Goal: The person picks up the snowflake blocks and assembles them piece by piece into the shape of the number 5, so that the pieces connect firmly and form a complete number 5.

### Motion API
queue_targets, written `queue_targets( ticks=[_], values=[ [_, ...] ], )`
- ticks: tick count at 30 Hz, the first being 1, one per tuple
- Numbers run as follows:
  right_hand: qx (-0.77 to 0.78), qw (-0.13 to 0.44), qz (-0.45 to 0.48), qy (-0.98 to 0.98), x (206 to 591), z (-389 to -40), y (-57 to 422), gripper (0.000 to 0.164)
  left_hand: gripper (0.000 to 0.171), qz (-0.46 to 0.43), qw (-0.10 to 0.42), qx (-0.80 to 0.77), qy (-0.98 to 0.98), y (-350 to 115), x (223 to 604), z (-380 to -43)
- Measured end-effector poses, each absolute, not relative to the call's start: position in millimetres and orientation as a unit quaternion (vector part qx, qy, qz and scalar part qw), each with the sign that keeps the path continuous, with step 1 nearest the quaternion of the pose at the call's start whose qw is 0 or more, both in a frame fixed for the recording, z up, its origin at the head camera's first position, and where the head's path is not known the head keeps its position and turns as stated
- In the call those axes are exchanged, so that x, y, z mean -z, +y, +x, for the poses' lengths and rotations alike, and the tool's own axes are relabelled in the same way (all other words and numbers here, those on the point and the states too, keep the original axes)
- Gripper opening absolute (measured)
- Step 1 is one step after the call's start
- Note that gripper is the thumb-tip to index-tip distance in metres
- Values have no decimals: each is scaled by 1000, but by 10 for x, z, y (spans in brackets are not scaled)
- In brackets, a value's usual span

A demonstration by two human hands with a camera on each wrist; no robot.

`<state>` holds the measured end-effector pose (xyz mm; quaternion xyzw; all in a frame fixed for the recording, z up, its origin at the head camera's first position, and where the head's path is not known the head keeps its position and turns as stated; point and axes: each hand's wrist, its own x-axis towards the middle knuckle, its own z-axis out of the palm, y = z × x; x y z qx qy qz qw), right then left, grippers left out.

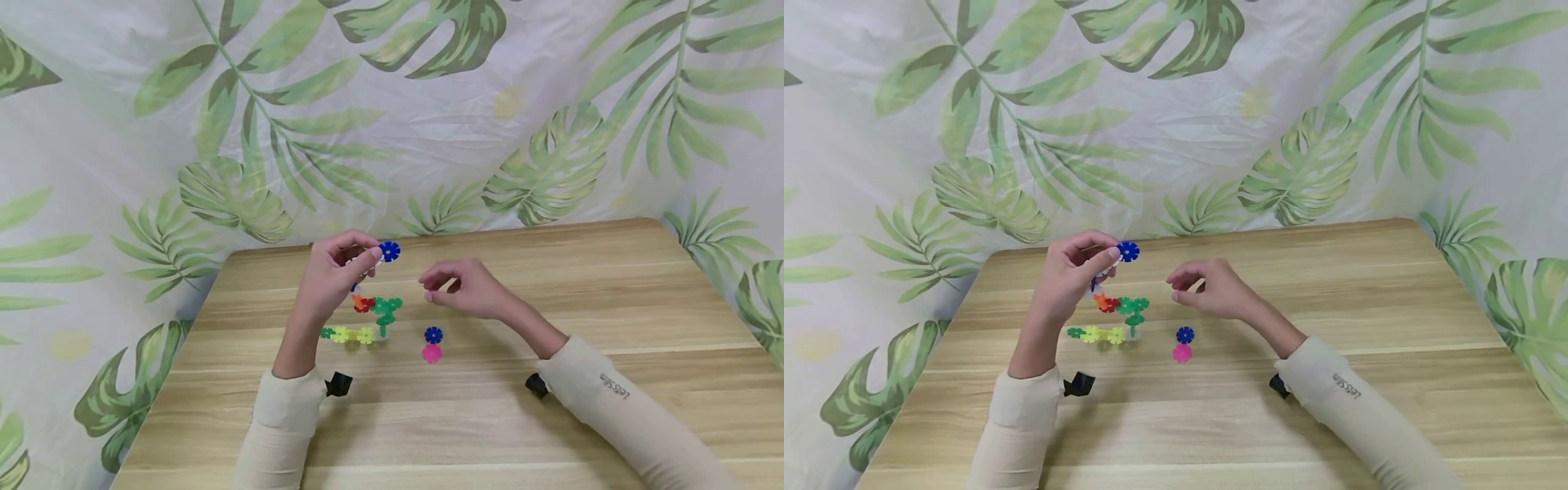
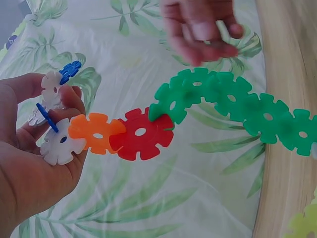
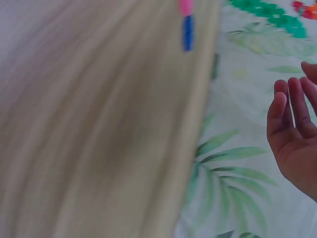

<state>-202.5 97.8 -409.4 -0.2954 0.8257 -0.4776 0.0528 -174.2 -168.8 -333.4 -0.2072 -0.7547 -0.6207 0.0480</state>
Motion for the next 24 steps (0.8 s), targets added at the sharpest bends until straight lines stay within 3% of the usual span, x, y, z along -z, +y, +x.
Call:
queue_targets(
  ticks=[24],
  values=[
    [357,208,-374,830,4468,-2206,1025,31,10,-195,49,641,-740,-1758,3320,-1738]
  ],
)
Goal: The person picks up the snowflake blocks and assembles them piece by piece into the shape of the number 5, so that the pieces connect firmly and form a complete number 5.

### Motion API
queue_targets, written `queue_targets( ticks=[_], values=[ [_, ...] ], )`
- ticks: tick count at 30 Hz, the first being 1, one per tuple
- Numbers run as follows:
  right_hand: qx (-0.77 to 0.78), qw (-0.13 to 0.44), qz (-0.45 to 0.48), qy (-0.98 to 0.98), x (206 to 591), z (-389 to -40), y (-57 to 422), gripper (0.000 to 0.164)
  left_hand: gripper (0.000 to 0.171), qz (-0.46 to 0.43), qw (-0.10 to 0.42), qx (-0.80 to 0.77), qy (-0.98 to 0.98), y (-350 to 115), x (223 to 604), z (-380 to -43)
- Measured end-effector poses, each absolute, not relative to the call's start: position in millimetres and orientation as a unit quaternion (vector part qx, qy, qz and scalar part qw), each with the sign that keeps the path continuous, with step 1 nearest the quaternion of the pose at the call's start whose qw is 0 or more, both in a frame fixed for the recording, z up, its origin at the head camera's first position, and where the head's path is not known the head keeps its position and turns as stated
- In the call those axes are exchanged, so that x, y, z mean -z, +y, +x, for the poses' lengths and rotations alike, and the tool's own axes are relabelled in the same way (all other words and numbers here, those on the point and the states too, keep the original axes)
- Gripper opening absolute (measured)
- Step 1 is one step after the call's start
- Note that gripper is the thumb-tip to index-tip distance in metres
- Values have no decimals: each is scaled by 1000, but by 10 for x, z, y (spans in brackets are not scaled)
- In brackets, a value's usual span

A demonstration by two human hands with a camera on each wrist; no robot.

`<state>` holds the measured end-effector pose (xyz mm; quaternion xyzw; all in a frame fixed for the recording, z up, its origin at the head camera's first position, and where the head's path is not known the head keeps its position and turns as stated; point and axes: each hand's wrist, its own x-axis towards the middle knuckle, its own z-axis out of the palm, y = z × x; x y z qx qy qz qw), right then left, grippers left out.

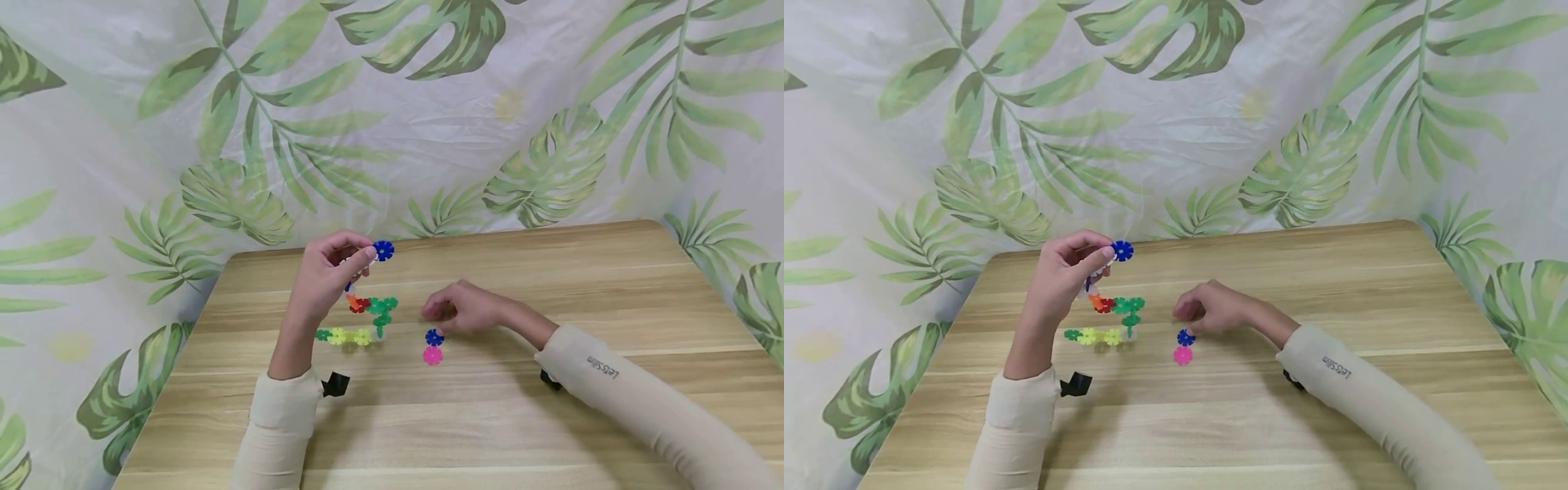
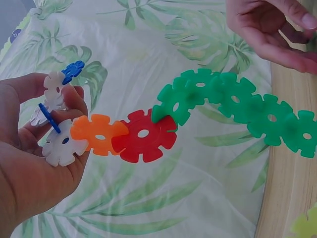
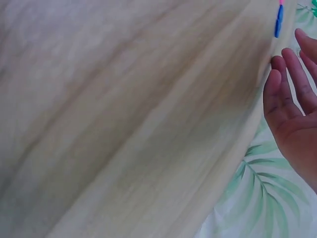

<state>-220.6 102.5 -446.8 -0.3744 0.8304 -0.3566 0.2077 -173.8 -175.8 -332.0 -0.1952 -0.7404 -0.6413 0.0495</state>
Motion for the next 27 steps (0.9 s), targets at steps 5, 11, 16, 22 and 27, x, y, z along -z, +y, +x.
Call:
queue_targets(
  ticks=[5,11,16,22,27],
  values=[
    [345,216,-382,830,4515,-2205,1025,31,8,-199,56,639,-741,-1730,3326,-1707],
    [328,214,-399,829,4551,-2171,1022,32,12,-196,56,635,-745,-1703,3341,-1672],
    [326,205,-404,829,4545,-2139,1015,30,15,-192,48,629,-752,-1691,3354,-1675],
    [327,200,-401,832,4510,-2104,1022,29,14,-189,43,624,-757,-1684,3369,-1674],
    [340,186,-387,836,4475,-2084,1047,27,14,-197,43,619,-759,-1671,3368,-1663]
  ],
)
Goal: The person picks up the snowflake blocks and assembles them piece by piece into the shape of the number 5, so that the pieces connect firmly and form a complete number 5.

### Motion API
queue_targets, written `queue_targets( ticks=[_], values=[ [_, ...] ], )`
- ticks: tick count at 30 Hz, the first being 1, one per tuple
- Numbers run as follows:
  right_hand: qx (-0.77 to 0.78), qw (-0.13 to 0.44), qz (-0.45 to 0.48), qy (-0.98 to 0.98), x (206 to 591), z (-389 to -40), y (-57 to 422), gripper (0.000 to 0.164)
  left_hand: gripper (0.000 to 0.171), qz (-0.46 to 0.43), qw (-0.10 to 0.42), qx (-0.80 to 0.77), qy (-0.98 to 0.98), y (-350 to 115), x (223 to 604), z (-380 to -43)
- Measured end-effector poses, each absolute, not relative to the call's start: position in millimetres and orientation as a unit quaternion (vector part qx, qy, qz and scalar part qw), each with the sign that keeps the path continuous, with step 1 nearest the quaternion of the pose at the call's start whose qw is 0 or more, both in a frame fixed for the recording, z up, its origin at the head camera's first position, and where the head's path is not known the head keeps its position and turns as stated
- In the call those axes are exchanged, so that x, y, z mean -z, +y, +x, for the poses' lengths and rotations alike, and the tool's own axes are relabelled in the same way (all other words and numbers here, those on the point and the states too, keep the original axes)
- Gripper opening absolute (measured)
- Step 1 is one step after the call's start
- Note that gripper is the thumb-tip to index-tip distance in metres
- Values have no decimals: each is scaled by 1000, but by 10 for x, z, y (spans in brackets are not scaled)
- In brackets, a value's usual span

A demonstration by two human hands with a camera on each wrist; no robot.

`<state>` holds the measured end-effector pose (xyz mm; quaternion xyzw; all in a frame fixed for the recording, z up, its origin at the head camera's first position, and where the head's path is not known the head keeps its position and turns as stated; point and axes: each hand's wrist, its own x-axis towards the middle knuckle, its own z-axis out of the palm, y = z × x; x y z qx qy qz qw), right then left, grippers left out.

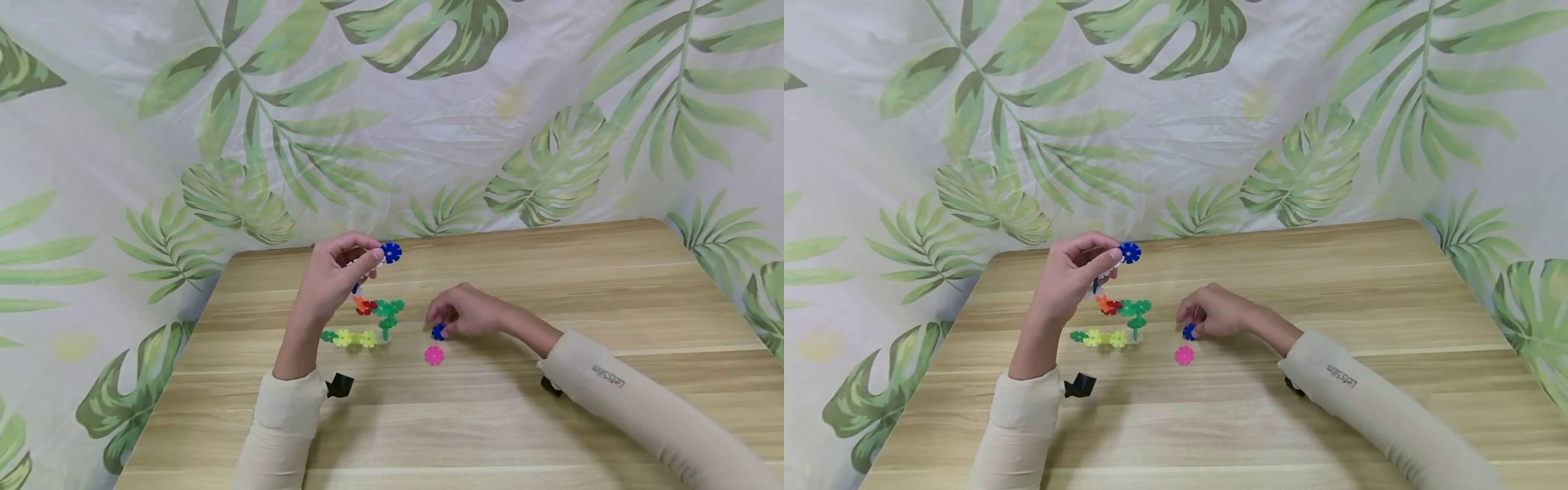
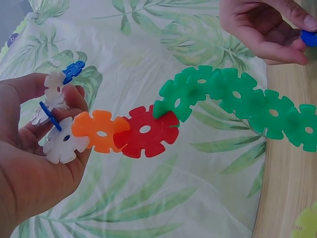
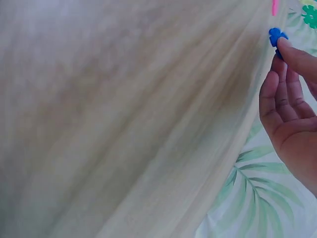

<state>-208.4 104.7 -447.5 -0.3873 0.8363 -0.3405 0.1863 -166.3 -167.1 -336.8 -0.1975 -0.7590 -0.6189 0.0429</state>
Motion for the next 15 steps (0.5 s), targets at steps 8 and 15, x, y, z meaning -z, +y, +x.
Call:
queue_targets(
  ticks=[8,15],
  values=[
    [379,138,-366,839,4413,-2047,1114,22,14,-205,40,620,-756,-1625,3379,-1649],
    [484,46,-312,816,4230,-1942,1168,24,15,-209,31,618,-757,-1585,3391,-1641]
  ],
)
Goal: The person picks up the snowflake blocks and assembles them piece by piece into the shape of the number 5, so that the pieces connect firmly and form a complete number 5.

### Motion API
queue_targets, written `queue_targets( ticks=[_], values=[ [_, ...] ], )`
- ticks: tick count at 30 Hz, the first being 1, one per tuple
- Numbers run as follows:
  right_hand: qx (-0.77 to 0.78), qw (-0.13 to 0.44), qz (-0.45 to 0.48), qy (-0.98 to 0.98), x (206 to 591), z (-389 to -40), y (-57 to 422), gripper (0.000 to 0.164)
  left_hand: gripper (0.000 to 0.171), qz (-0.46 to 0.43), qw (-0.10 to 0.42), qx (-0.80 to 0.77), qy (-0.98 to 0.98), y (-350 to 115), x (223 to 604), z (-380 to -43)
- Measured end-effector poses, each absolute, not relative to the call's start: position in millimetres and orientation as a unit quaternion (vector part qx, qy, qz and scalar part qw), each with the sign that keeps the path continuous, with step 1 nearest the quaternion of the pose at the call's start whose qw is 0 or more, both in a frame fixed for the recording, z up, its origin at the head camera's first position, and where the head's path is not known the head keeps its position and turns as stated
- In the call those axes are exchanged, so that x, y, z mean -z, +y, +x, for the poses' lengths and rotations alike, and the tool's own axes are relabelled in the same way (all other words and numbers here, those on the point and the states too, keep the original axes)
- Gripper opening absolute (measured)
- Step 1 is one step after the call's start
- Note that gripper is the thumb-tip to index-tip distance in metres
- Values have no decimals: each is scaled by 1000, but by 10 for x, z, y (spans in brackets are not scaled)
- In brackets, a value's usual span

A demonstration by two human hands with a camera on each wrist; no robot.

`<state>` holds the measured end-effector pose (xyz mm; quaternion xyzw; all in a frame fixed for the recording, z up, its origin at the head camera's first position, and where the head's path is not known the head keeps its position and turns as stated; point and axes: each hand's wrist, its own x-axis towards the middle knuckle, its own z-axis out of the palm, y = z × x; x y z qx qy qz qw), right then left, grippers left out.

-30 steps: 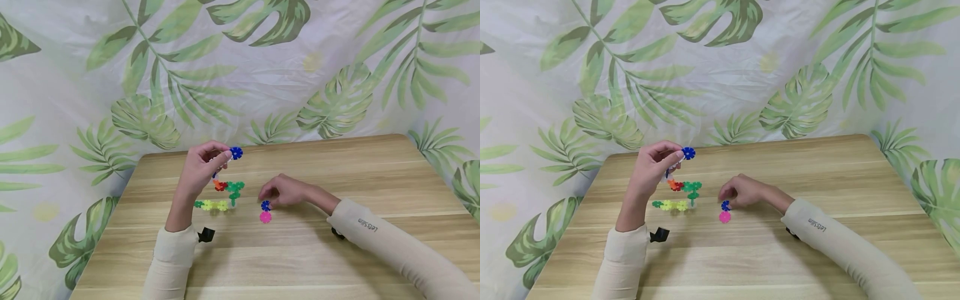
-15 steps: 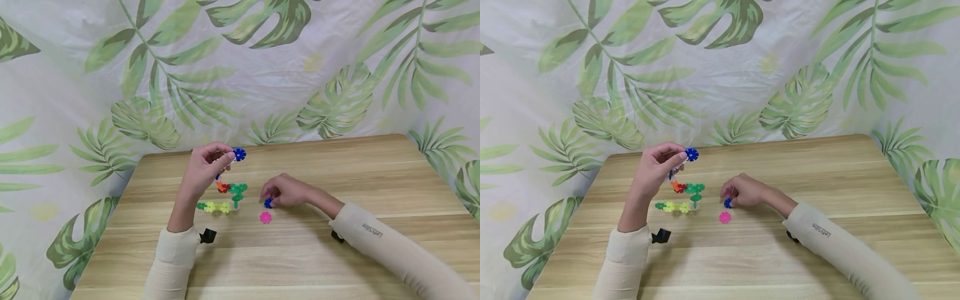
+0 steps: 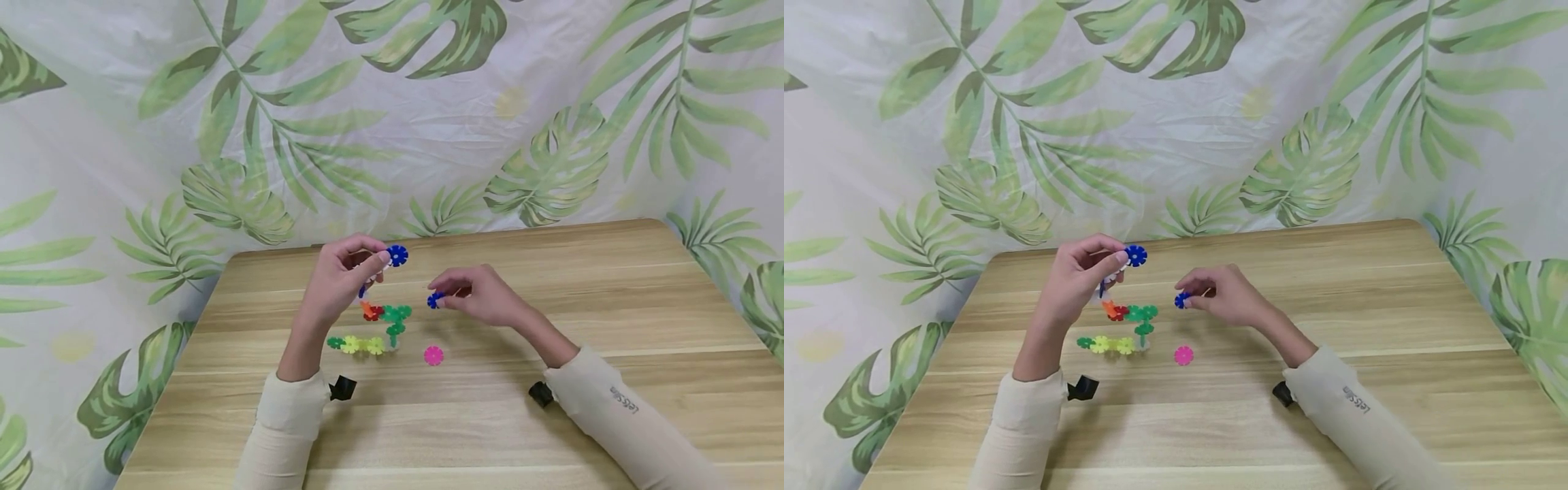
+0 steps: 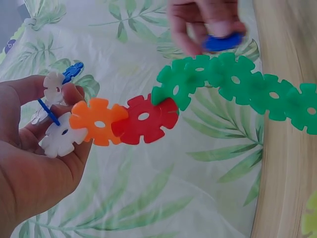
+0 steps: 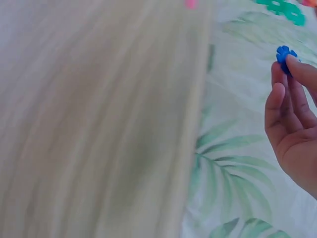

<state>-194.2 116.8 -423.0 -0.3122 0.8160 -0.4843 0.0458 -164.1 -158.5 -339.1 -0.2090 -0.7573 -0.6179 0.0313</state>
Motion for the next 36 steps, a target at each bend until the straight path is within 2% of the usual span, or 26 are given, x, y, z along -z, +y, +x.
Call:
queue_targets(
  ticks=[8,18,36],
  values=[
    [572,-11,-235,786,4007,-1808,1196,18,15,-214,21,613,-760,-1512,3407,-1602],
    [652,-66,-254,711,3800,-1747,1177,21,17,-214,9,601,-770,-1450,3409,-1591],
    [677,-83,-261,684,3637,-1713,1043,22,19,-220,12,632,-743,-1423,3397,-1579]
  ],
)
